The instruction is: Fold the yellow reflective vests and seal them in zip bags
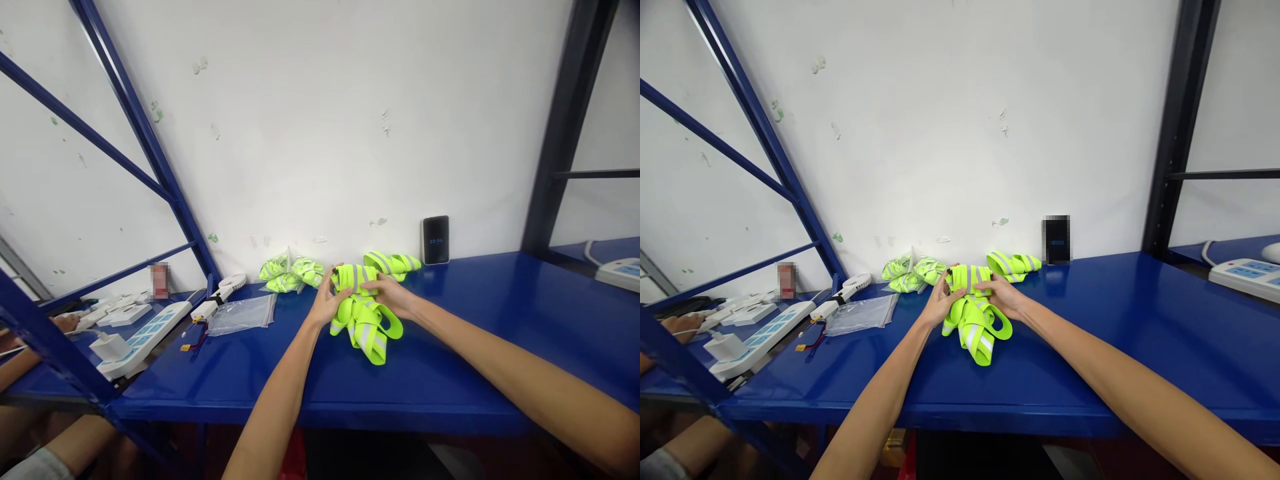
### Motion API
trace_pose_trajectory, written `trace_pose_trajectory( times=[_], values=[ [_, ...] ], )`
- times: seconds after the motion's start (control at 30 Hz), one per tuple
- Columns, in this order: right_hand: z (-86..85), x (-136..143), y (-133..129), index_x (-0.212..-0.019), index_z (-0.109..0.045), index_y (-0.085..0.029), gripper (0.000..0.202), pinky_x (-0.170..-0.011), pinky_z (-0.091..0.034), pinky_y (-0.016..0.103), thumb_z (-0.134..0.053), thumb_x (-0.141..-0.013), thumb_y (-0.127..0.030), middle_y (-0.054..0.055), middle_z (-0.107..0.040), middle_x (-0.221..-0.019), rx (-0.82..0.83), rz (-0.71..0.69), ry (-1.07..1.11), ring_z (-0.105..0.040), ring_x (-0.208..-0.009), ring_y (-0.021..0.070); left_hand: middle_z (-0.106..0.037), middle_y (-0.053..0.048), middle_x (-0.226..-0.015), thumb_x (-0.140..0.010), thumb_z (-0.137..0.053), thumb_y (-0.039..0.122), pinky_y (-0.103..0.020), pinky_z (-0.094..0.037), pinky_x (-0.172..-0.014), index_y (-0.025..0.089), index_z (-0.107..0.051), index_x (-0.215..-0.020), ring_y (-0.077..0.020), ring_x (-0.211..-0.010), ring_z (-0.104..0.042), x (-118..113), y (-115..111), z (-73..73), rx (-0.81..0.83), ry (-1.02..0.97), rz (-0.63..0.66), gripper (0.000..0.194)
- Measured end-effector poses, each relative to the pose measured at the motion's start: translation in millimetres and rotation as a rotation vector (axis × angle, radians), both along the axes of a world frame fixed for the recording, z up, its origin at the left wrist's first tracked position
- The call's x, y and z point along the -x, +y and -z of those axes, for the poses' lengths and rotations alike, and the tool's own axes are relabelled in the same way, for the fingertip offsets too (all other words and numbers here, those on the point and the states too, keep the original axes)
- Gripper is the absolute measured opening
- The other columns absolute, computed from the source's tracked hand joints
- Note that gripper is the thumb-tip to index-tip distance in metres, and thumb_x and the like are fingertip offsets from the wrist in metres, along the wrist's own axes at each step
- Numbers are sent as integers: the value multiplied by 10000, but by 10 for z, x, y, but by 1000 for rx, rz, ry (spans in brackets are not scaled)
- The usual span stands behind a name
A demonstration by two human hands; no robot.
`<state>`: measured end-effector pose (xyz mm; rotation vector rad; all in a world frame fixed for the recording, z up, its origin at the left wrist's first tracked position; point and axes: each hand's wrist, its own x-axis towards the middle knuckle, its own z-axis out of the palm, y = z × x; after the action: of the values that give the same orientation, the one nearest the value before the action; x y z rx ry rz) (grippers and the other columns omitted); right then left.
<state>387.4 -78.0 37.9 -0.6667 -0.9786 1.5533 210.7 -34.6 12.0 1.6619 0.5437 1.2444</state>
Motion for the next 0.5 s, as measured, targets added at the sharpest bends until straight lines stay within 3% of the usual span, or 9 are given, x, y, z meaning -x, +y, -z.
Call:
trace_pose_trajectory(
  times=[0.1,0.23,0.33,0.43,0.5],
  values=[
    [-18,-17,-12,-859,-636,-213,264,-712,-593,381,-723,-657,-67,43,-743,-858,0,41,-47,-708,-785,244,-365,-82,-1470,-740,-748,321,-365,-345,-1100,254,-480,-1329,-256,-1331,-407,-20,-41,-21,-32,22,-94,651],
    [-89,9,-84,-889,-645,-190,282,-751,-590,397,-758,-646,-104,63,-743,-885,-101,45,-2,-705,-835,266,-423,-101,-1433,-783,-707,366,-367,-263,-1151,232,-433,-1366,-248,-1405,-297,-102,-109,-83,-56,5,-126,658],
    [-110,93,-97,-920,-622,-205,336,-748,-587,396,-780,-637,-116,55,-740,-906,-124,98,51,-702,-846,260,-452,-99,-1419,-775,-717,380,-382,-401,-1052,276,-331,-1413,-253,-1302,-454,-176,-146,-100,107,-123,-82,753],
    [-115,183,-21,-936,-588,-219,403,-728,-583,384,-800,-604,-129,27,-731,-895,-157,205,64,-701,-813,240,-566,-113,-1295,-756,-716,437,-378,-492,-927,238,-413,-1353,-256,-1104,-607,-236,-200,-70,319,-216,58,698],
    [-131,212,67,-939,-569,-227,436,-736,-574,355,-803,-582,-140,1,-721,-891,-204,356,63,-694,-807,215,-638,-106,-1168,-721,-740,435,-360,-506,-882,210,-479,-1295,-242,-1000,-647,-259,-255,-43,410,-223,176,670]
  ],
)
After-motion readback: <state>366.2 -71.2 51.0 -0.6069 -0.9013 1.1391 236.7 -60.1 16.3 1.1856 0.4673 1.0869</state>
